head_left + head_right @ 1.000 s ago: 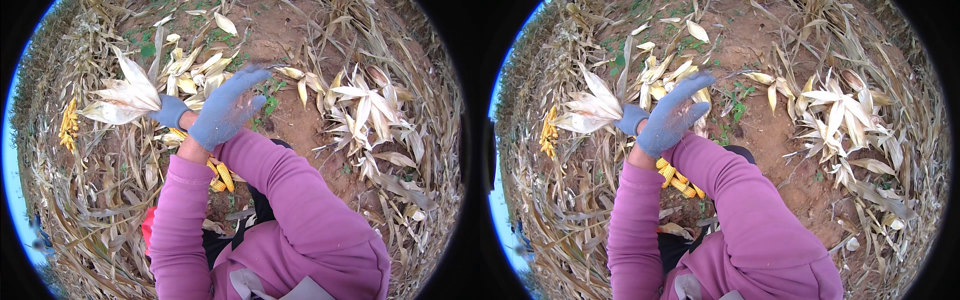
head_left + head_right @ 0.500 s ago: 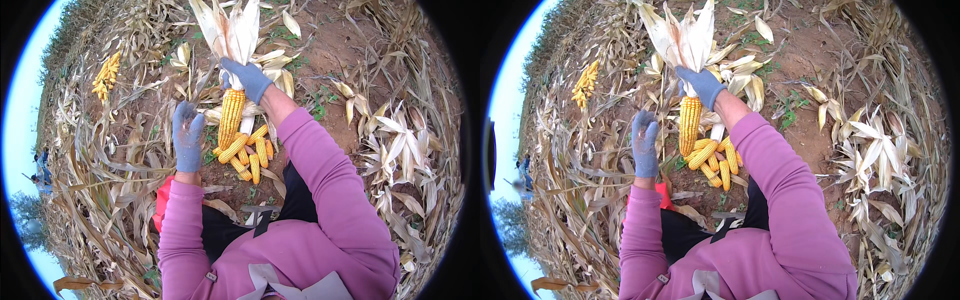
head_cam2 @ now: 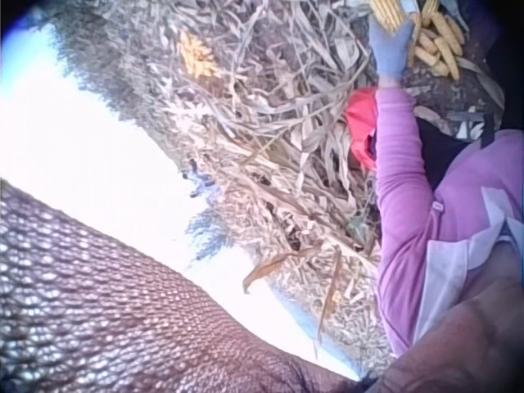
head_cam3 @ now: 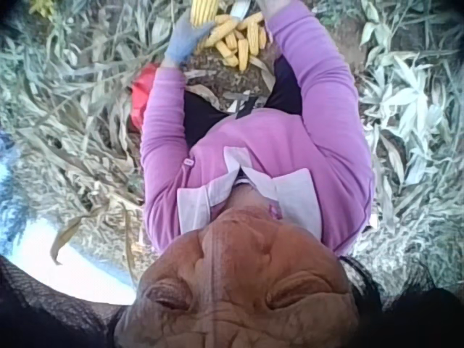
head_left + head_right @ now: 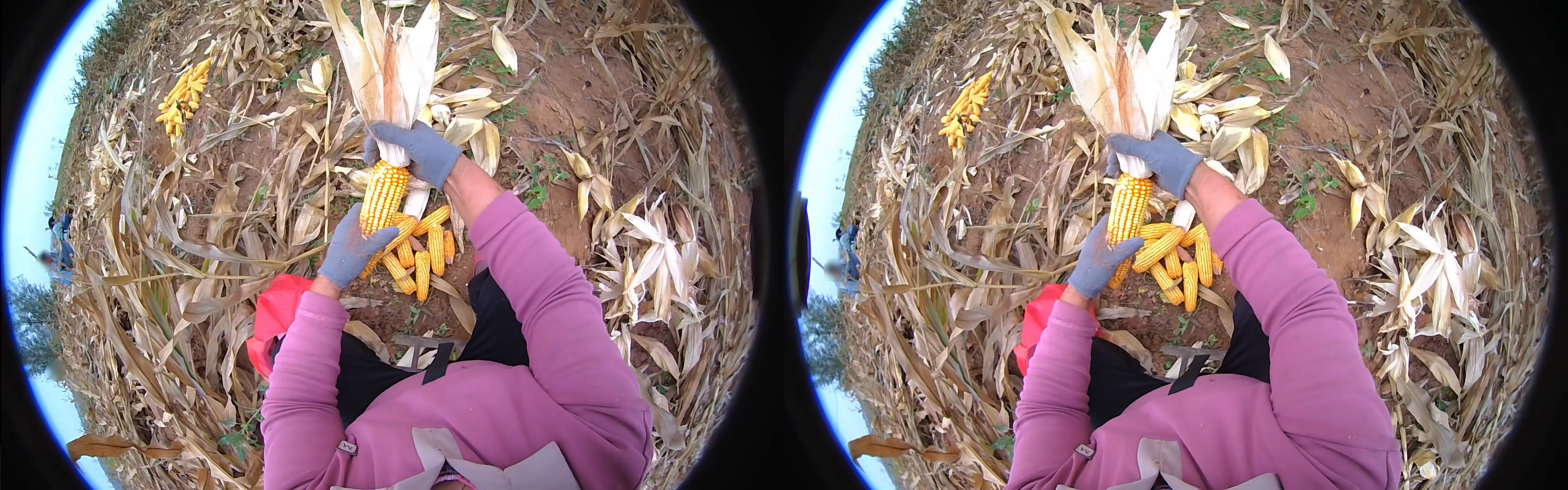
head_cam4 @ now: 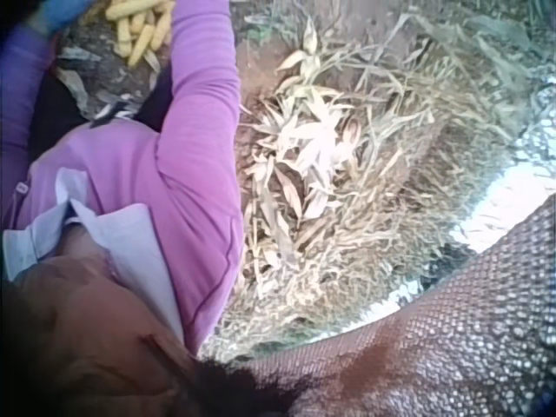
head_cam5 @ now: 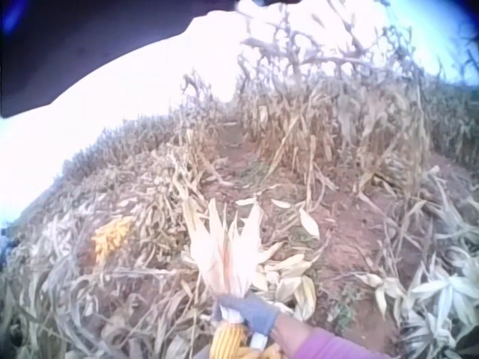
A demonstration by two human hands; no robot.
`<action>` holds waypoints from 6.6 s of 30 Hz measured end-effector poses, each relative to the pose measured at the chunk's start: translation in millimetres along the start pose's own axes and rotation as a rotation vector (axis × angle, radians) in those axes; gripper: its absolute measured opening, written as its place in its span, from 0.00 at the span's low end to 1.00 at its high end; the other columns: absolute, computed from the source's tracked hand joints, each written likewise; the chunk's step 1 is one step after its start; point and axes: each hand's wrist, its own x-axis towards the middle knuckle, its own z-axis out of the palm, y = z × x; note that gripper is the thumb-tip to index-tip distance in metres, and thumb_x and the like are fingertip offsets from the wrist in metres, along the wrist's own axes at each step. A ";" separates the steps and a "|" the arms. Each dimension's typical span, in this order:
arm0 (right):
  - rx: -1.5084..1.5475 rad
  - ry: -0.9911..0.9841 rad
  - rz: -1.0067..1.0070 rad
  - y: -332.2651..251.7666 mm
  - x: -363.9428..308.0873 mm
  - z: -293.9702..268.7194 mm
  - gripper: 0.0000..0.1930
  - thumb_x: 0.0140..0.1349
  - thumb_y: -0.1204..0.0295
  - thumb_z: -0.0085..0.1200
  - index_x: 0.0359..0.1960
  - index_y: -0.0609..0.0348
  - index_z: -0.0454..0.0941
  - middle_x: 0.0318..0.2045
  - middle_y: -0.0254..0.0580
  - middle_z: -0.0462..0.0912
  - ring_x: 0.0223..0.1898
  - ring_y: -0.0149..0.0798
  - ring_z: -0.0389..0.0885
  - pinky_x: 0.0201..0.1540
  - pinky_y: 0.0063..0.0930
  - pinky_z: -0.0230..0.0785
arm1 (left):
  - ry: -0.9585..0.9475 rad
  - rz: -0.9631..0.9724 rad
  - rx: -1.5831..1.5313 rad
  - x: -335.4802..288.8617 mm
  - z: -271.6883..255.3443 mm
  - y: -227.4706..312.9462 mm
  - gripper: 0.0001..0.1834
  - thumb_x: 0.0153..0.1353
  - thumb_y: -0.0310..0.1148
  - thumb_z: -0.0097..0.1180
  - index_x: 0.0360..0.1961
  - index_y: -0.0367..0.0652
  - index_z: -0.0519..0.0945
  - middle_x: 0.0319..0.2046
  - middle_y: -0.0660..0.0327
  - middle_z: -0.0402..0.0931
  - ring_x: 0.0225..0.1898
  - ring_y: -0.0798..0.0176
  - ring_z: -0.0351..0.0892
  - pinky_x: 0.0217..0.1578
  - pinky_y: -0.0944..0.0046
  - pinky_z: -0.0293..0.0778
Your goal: The person shucks corn cobs by hand, removing husks and silk, then places the cleaned cobs into a red bag. The person works in a cornfield with dried stalks and harvested cobs on the ground.
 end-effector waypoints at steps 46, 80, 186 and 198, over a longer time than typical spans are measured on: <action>0.176 0.265 0.012 -6.3 -4.8 14.3 0.14 0.62 0.58 0.53 0.31 0.57 0.73 0.17 0.34 0.72 0.17 0.31 0.72 0.26 0.28 0.73 | -0.115 -0.087 -0.504 -5.8 22.0 19.6 0.26 0.57 0.36 0.58 0.52 0.35 0.67 0.38 0.59 0.76 0.37 0.66 0.77 0.40 0.67 0.73; 0.549 0.074 -0.212 -30.3 -5.4 39.7 0.22 0.67 0.51 0.42 0.17 0.45 0.58 0.10 0.25 0.51 0.11 0.29 0.53 0.22 0.29 0.59 | -0.013 -0.443 -1.244 -20.9 127.2 -5.2 0.18 0.64 0.42 0.48 0.49 0.43 0.72 0.35 0.57 0.78 0.31 0.58 0.79 0.33 0.62 0.78; -0.664 0.585 0.246 255.4 -68.0 33.5 0.28 0.59 0.50 0.51 0.43 0.68 0.69 0.31 0.59 0.79 0.32 0.56 0.79 0.37 0.44 0.69 | 0.150 -0.252 0.337 19.4 -72.5 -60.6 0.48 0.50 0.53 0.64 0.61 0.30 0.58 0.55 0.40 0.68 0.57 0.50 0.68 0.55 0.59 0.65; -1.375 -0.335 0.252 61.0 -41.8 24.6 0.29 0.59 0.46 0.49 0.43 0.63 0.74 0.37 0.53 0.80 0.41 0.49 0.78 0.45 0.37 0.69 | 0.124 -0.181 -0.376 16.0 -57.1 -27.3 0.25 0.50 0.34 0.65 0.48 0.34 0.73 0.40 0.60 0.77 0.40 0.67 0.76 0.44 0.66 0.71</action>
